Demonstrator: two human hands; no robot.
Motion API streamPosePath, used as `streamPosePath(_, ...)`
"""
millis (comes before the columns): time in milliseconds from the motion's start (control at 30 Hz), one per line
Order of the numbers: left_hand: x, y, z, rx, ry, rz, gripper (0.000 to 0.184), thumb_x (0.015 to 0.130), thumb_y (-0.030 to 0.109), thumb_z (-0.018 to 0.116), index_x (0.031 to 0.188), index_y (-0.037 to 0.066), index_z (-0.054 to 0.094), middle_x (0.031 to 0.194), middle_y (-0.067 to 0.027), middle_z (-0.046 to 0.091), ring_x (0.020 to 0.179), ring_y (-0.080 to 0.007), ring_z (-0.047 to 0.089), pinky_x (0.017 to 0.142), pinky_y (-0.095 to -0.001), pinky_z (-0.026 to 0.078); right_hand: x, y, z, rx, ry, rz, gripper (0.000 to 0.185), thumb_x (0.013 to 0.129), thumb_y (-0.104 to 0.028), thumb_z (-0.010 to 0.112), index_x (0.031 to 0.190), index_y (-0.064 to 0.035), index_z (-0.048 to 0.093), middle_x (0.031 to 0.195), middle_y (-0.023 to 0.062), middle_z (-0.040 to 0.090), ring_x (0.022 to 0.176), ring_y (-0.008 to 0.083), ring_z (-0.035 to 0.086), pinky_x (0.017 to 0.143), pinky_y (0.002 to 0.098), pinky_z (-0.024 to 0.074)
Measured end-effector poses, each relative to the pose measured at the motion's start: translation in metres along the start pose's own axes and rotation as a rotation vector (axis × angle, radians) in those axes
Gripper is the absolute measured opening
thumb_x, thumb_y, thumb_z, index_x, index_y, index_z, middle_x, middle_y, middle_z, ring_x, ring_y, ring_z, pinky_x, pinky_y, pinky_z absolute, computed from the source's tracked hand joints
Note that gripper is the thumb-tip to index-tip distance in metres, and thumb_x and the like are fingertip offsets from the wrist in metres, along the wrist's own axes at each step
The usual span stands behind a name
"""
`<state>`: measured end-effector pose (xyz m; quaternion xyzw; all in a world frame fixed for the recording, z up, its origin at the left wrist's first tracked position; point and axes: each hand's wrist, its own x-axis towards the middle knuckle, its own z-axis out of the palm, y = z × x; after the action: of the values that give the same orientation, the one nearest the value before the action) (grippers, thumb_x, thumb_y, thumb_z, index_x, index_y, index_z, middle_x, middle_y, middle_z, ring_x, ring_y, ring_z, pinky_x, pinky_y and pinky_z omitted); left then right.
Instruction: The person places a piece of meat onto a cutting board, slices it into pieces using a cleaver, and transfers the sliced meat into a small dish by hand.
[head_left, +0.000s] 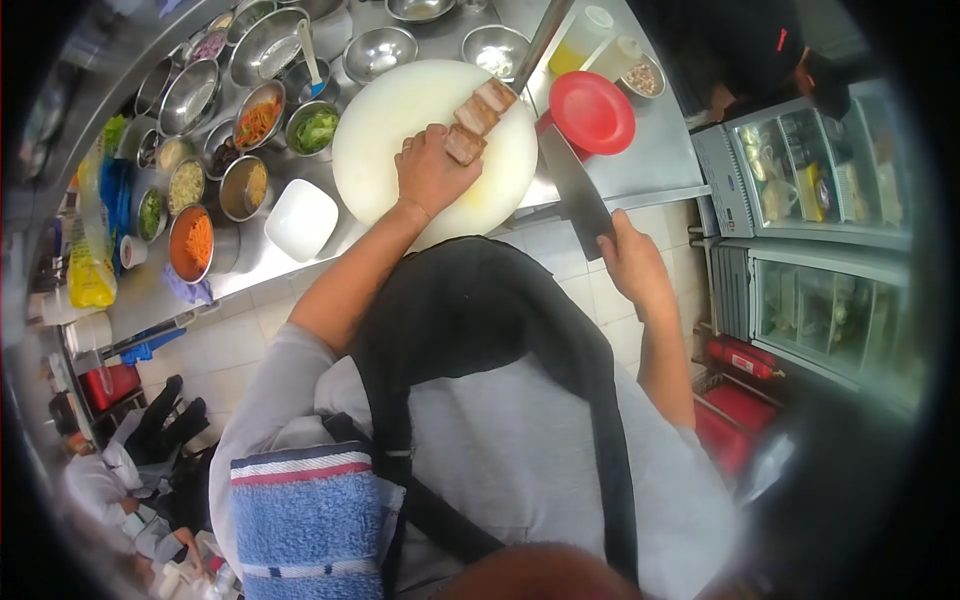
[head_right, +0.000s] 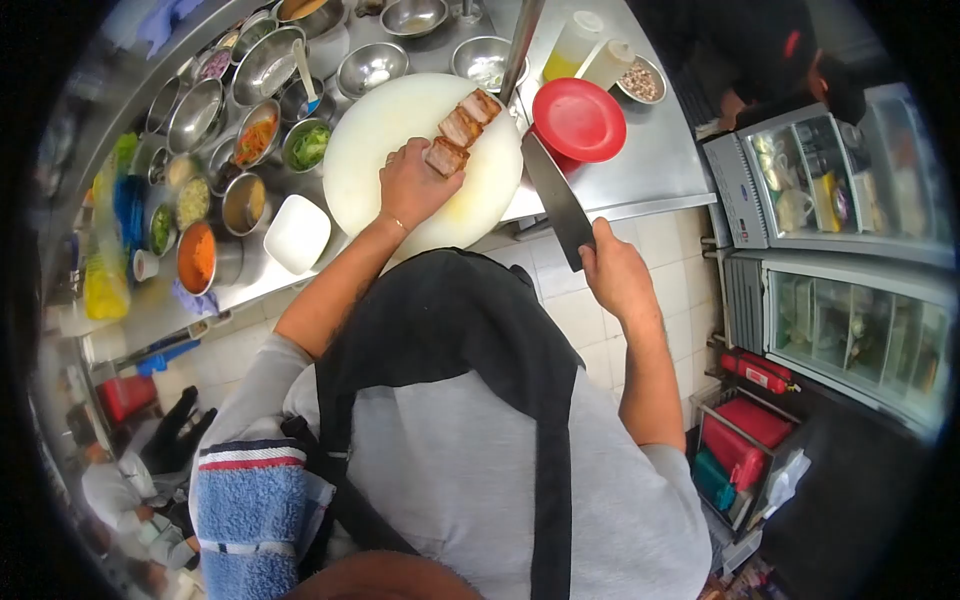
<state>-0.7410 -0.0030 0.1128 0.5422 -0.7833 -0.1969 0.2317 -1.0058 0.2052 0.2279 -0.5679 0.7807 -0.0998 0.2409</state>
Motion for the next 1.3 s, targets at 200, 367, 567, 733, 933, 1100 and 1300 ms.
streamPosePath(200, 0.026, 0.013, -0.006, 0.057, -0.221, -0.113, 0.074, 0.077, 0.052, 0.082, 0.127, 0.002, 0.059, 0.118, -0.0198, 0.073, 0.118, -0.0397, 0.065, 0.099, -0.0572, 0.050, -0.006, 0.015, 0.029, 0.126, 0.050, 0.046, 0.023, 0.104, -0.012, 0.064, 0.113, 0.0001, 0.048, 0.089, 0.0288, 0.072, 0.088, 0.0527, 0.068, 0.076, 0.0566, 0.0521)
streamPosePath(367, 0.024, -0.001, -0.022, -0.363, -0.221, -0.115, 0.088, 0.076, 0.050, 0.087, 0.140, -0.003, 0.059, 0.130, -0.0248, 0.071, 0.130, -0.0400, 0.063, 0.109, -0.0488, 0.050, -0.015, 0.013, 0.034, 0.167, -0.006, 0.150, 0.022, 0.105, -0.013, 0.064, 0.113, -0.0012, 0.047, 0.086, 0.0270, 0.070, 0.081, 0.0499, 0.068, 0.073, 0.0537, 0.0519)
streamPosePath(567, -0.011, -0.051, -0.044, -0.349, -0.156, -0.089, 0.080, 0.084, 0.042, 0.089, 0.145, -0.002, 0.060, 0.143, -0.0227, 0.063, 0.130, -0.0324, 0.062, 0.108, -0.0437, 0.052, -0.019, 0.015, 0.038, 0.238, -0.027, 0.215, 0.023, 0.106, -0.015, 0.064, 0.116, -0.0023, 0.048, 0.088, 0.0283, 0.072, 0.085, 0.0519, 0.069, 0.074, 0.0556, 0.0525)
streamPosePath(733, -0.027, -0.036, -0.041, -0.201, 0.027, -0.030, 0.073, 0.083, 0.045, 0.090, 0.133, -0.002, 0.066, 0.125, -0.0205, 0.066, 0.118, -0.0341, 0.065, 0.102, -0.0450, 0.053, -0.012, 0.011, 0.040, 0.231, -0.038, 0.174, 0.024, 0.105, -0.015, 0.065, 0.116, -0.0025, 0.048, 0.087, 0.0286, 0.071, 0.083, 0.0525, 0.068, 0.072, 0.0560, 0.0511)
streamPosePath(933, -0.031, -0.039, -0.038, -0.111, -0.012, 0.013, 0.069, 0.083, 0.043, 0.085, 0.131, -0.002, 0.066, 0.125, -0.0236, 0.066, 0.118, -0.0414, 0.064, 0.103, -0.0475, 0.052, -0.001, -0.007, 0.029, 0.159, -0.072, 0.115, 0.025, 0.105, -0.016, 0.066, 0.115, -0.0028, 0.048, 0.086, 0.0303, 0.070, 0.085, 0.0545, 0.067, 0.073, 0.0572, 0.0506)
streamPosePath(1100, -0.053, -0.056, -0.054, -0.086, 0.077, 0.028, 0.074, 0.082, 0.046, 0.084, 0.132, -0.004, 0.065, 0.127, -0.0272, 0.065, 0.119, -0.0431, 0.064, 0.104, -0.0488, 0.052, -0.003, -0.005, 0.031, 0.154, -0.025, 0.027, 0.026, 0.106, -0.015, 0.065, 0.119, -0.0009, 0.049, 0.077, 0.0272, 0.066, 0.071, 0.0468, 0.065, 0.067, 0.0505, 0.0496)
streamPosePath(1300, -0.042, -0.009, -0.050, 0.004, -0.151, -0.247, 0.083, 0.080, 0.048, 0.081, 0.135, -0.008, 0.056, 0.123, -0.0311, 0.062, 0.118, -0.0452, 0.064, 0.101, -0.0517, 0.055, 0.002, -0.027, 0.025, 0.140, -0.075, 0.018, 0.024, 0.104, -0.016, 0.065, 0.116, -0.0039, 0.048, 0.085, 0.0312, 0.069, 0.084, 0.0559, 0.066, 0.072, 0.0594, 0.0490)
